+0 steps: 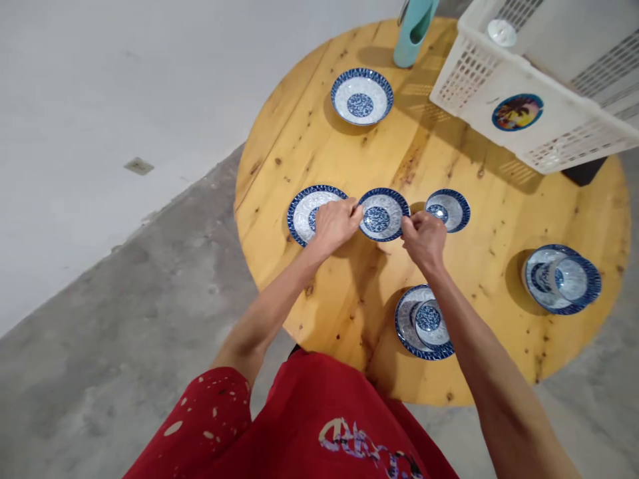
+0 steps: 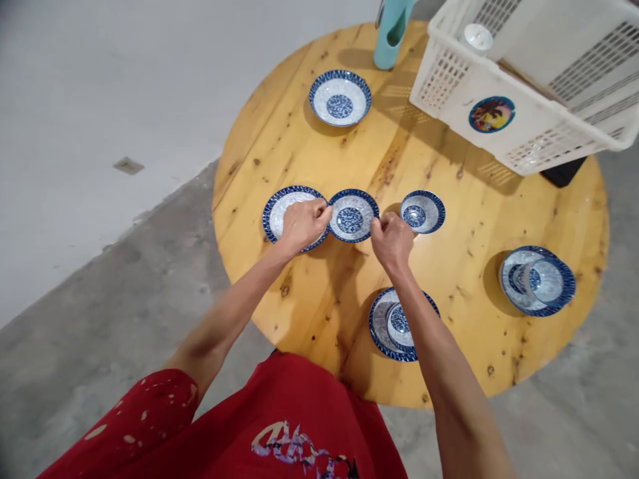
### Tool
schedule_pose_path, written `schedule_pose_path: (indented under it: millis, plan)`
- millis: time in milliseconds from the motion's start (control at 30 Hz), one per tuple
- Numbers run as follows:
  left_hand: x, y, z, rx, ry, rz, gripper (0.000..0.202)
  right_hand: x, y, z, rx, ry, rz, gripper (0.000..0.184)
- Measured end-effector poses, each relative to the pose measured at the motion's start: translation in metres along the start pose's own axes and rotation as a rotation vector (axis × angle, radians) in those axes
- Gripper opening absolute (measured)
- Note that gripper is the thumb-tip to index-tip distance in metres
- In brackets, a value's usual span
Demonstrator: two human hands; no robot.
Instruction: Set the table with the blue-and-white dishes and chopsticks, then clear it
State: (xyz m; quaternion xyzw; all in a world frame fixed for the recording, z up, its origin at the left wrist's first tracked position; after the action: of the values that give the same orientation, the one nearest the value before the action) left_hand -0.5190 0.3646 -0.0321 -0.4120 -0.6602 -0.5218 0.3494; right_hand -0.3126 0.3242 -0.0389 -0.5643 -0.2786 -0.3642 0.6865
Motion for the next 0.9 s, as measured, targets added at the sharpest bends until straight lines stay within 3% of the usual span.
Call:
schedule_pose_path:
  millis: [133,300,567,900]
  plan:
    - [0.021,-0.057,0.004,0.051,-0.014,-0.011,0.034,-0.042,-0.042,0.007,-0.001,-0.031,0.001,0.021]
    - [0.034,-0.097,0.017,0.099,-0.061,-0.054,0.031,-0.077,-0.068,0.015,0.019,-0.061,-0.033,0.018]
    - [0.026,-0.124,0.035,0.083,-0.120,-0.118,0.025,-0.108,-0.079,0.012,0.028,-0.131,-0.072,0.018]
    - [0.022,-0.133,0.035,0.123,-0.170,-0.160,0.021,-0.113,-0.083,0.006,0.023,-0.129,-0.096,0.021]
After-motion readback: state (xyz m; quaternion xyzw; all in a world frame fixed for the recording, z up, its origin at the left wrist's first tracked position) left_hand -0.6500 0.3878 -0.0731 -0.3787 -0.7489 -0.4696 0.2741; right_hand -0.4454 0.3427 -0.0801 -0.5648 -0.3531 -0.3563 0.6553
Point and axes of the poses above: each hand's wrist, its own z-axis towards the middle knuckle, its own x-axis out of the back of the hand, y = z × x, the point moved 10 cm from there along z, towards the middle knuckle, and after that the axes turned 15 degrees about x, right-handed, at the moved point
